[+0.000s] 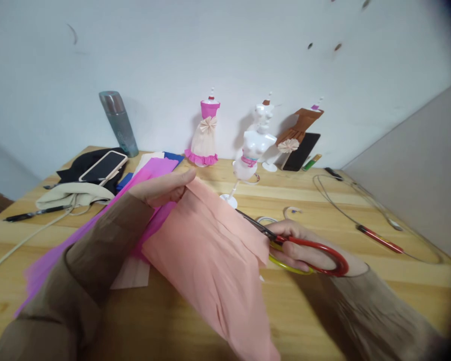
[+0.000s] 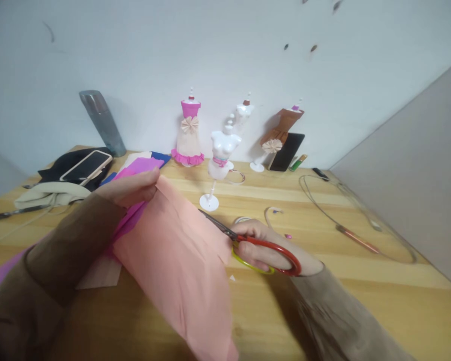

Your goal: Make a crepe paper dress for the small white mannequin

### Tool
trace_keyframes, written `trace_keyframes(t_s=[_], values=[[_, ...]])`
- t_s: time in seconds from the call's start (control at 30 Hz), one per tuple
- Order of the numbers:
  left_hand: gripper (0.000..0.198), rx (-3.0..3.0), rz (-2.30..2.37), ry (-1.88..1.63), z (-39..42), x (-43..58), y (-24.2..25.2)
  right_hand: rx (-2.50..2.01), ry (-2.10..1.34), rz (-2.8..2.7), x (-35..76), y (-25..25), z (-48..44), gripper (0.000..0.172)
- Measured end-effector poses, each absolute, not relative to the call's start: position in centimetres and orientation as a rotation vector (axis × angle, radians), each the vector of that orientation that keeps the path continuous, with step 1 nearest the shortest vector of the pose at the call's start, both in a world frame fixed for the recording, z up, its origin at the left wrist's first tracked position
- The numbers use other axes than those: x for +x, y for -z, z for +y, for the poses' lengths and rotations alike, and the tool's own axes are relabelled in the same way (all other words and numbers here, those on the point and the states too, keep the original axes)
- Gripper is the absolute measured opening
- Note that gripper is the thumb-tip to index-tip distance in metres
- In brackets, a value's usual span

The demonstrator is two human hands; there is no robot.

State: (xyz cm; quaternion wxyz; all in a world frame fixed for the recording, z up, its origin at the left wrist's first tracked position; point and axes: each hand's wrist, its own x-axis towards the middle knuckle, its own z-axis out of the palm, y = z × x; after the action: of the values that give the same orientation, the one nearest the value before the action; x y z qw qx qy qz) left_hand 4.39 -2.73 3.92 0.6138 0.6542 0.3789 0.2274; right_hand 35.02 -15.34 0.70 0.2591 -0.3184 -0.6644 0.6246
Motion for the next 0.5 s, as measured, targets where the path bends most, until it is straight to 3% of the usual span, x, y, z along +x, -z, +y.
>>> trace_keyframes(t_s=[0.1,0.27,0.5], values=[[0.043,1.338,0.798,-0.505,-3.1,4.7,-4.3,-0.878,-1.703,-1.780,35.3,-0.3,-15.3,0.043],[0.016,1.354,0.613,-0.304,-3.9,5.3,-5.3,-0.941,-1.716,-1.769,35.4,-0.2,-15.3,0.044],[0.015,1.354,0.538,-0.313,-4.3,5.2,-5.8,-0.959,-1.678,-1.749,35.5,0.0,-15.3,0.044]])
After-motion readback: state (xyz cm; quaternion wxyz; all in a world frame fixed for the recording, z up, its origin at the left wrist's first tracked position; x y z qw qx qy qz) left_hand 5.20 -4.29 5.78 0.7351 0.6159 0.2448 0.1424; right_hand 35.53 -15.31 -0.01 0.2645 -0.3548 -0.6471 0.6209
